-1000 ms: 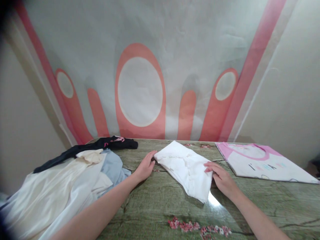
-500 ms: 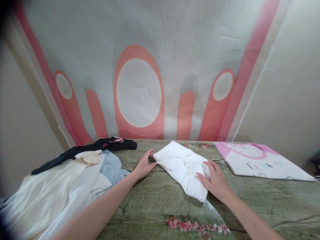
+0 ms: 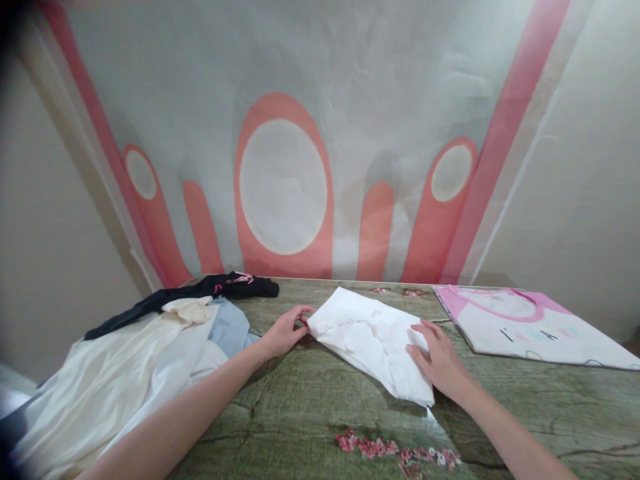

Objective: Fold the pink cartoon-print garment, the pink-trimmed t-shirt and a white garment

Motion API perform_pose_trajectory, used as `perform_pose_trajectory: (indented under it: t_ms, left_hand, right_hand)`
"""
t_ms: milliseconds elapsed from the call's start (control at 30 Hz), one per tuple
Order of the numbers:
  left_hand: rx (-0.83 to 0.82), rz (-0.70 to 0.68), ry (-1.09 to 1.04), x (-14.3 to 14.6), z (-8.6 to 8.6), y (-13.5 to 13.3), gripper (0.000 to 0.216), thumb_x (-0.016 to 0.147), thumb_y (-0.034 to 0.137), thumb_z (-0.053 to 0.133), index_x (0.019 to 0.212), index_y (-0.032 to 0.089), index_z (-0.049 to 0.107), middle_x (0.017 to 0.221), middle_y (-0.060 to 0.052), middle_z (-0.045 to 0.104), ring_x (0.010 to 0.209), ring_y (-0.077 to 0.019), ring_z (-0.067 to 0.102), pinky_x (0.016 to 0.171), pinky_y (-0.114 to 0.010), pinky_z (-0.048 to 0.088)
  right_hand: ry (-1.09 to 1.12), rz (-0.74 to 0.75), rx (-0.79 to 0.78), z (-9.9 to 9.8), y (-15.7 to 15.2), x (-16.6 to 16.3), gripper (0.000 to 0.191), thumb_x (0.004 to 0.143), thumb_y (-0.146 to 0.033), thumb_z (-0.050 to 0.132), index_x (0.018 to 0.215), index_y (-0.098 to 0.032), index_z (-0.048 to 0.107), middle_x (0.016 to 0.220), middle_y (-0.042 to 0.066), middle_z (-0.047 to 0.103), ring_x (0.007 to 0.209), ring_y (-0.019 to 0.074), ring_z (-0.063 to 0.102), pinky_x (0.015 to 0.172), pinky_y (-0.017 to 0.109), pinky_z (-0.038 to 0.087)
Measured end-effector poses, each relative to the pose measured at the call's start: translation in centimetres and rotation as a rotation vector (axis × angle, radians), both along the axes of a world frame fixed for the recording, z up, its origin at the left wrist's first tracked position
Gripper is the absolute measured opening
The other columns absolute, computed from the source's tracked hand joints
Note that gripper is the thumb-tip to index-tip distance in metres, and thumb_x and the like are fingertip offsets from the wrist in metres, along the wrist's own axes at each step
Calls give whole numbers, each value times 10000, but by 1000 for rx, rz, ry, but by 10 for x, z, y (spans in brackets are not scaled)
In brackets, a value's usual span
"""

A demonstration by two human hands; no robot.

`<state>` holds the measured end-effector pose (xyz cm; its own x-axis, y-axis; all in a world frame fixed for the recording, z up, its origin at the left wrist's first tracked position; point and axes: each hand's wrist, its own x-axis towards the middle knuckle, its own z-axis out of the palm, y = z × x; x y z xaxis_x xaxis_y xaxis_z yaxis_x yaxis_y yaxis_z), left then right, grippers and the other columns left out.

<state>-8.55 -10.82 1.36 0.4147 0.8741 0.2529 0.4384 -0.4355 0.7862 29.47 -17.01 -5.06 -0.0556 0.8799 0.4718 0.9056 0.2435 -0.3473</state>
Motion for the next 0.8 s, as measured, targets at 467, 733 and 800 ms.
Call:
perform_pose_trajectory:
  t_ms: [467,733,800]
  left_hand:
    - [98,-214,211,-33,15,-69,495,675,141,653,1145,181,499,953,-36,583,915,-181,540,857,-308,412]
    - [354,-260,398,-29,17,-60,529,726,20,501,1218,210,457,1339,-91,376,1178,-202,415,975,-340,351]
    - [426,-292,483,-23,18,-54,503,745,50,505,1216,221,470,1371,-85,356,1214,-223,382,988,-361,329]
  right_hand:
    - [129,65,-208,7,4,11,420,802,-479,441,1103,-203,540,1167,93,573,1078,251,521,971,415,376]
    - [317,-11,-373,19,1,23,478,715,-489,537,1089,-191,529,1151,131,595,897,269,630,774,377,516]
    - [314,-3,-428,24,-3,19,486,703,-488,551,1085,-188,534,1130,122,610,887,266,633,763,363,520]
